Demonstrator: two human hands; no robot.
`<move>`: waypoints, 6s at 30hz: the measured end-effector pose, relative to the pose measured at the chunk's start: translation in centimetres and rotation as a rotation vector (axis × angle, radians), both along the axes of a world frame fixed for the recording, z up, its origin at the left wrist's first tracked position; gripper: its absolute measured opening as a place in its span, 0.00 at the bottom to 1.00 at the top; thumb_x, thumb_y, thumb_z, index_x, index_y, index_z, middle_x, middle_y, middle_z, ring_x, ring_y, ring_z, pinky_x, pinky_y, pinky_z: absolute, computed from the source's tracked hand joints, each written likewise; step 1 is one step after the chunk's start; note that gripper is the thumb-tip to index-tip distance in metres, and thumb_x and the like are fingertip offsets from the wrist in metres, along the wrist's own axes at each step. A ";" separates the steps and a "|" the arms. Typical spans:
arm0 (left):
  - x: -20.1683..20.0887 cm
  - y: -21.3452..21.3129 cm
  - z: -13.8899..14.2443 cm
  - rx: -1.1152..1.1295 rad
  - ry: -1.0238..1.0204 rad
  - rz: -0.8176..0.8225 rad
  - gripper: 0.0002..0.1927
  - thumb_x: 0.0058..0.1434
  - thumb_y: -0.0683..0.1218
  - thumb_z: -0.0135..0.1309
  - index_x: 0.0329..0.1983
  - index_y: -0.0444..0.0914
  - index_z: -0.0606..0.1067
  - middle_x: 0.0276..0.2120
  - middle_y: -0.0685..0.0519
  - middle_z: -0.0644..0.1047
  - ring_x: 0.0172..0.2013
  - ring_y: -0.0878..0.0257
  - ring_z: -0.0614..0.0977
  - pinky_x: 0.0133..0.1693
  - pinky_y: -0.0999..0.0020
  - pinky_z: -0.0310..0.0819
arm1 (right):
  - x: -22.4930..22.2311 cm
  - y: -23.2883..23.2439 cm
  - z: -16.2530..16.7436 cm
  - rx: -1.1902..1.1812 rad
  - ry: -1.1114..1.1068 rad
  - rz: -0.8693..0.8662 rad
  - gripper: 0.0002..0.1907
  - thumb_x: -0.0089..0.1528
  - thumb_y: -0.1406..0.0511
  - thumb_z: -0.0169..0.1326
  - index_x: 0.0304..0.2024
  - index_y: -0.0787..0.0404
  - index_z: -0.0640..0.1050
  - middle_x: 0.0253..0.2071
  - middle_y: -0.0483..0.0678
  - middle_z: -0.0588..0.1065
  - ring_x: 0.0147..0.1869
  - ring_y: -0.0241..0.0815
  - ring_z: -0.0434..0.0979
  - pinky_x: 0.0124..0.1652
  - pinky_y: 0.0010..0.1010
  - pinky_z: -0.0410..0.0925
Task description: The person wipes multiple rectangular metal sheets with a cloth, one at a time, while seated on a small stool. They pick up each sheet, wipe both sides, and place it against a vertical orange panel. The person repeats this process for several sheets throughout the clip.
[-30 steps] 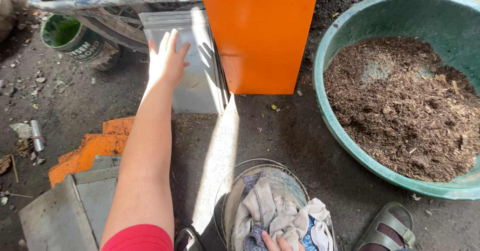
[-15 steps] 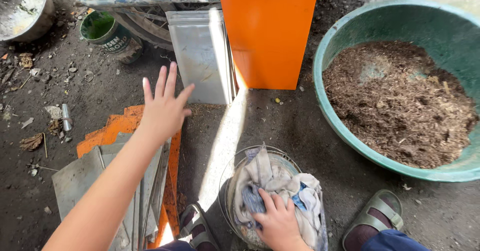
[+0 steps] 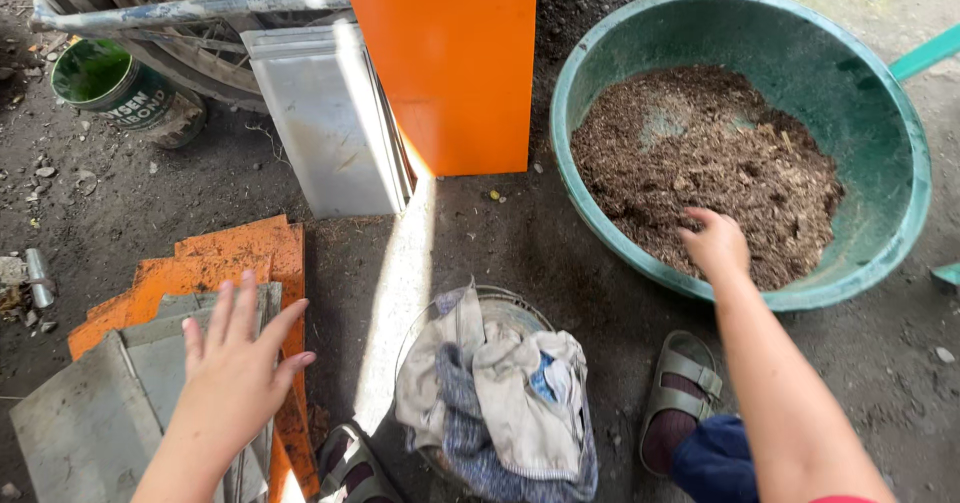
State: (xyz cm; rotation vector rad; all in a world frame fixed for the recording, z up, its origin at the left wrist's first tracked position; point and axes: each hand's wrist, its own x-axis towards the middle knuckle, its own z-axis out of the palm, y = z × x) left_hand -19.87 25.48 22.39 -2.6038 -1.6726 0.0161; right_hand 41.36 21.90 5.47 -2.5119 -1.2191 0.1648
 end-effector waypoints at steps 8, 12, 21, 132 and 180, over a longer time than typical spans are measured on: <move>-2.0 2.2 -2.4 -0.135 0.106 0.129 0.38 0.52 0.65 0.53 0.69 0.56 0.66 0.77 0.42 0.49 0.73 0.45 0.46 0.62 0.31 0.47 | 6.6 0.2 -7.6 -0.772 0.120 -0.094 0.36 0.52 0.50 0.71 0.63 0.35 0.74 0.67 0.57 0.64 0.66 0.61 0.69 0.58 0.49 0.70; -2.1 3.1 -1.8 -0.174 0.117 0.147 0.38 0.52 0.64 0.54 0.68 0.56 0.67 0.77 0.43 0.48 0.74 0.47 0.45 0.63 0.31 0.45 | 4.8 1.8 -8.3 -0.812 0.080 -0.186 0.37 0.50 0.50 0.74 0.62 0.34 0.76 0.72 0.57 0.58 0.68 0.63 0.66 0.57 0.51 0.69; -1.5 2.6 0.6 -0.337 0.115 0.184 0.39 0.55 0.64 0.55 0.71 0.55 0.65 0.76 0.45 0.49 0.75 0.47 0.43 0.65 0.34 0.41 | 8.0 1.2 -7.5 -0.728 0.082 -0.029 0.21 0.57 0.56 0.68 0.54 0.39 0.85 0.41 0.48 0.84 0.41 0.49 0.86 0.46 0.41 0.78; -29.2 -18.0 -11.2 0.271 -1.424 1.691 0.09 0.64 0.40 0.55 0.47 0.38 0.72 0.39 0.54 0.74 0.33 0.65 0.74 0.31 0.65 0.65 | -35.7 -14.5 7.8 -0.298 -0.124 0.809 0.45 0.52 0.50 0.66 0.69 0.27 0.59 0.75 0.54 0.53 0.71 0.61 0.58 0.58 0.68 0.57; 4.9 -18.6 -25.3 -0.197 -1.339 0.906 0.19 0.73 0.52 0.41 0.47 0.31 0.73 0.39 0.39 0.80 0.40 0.46 0.80 0.45 0.55 0.71 | -43.9 -15.1 10.8 -0.393 -0.163 0.844 0.39 0.61 0.40 0.54 0.72 0.31 0.58 0.80 0.55 0.34 0.79 0.74 0.37 0.62 0.85 0.41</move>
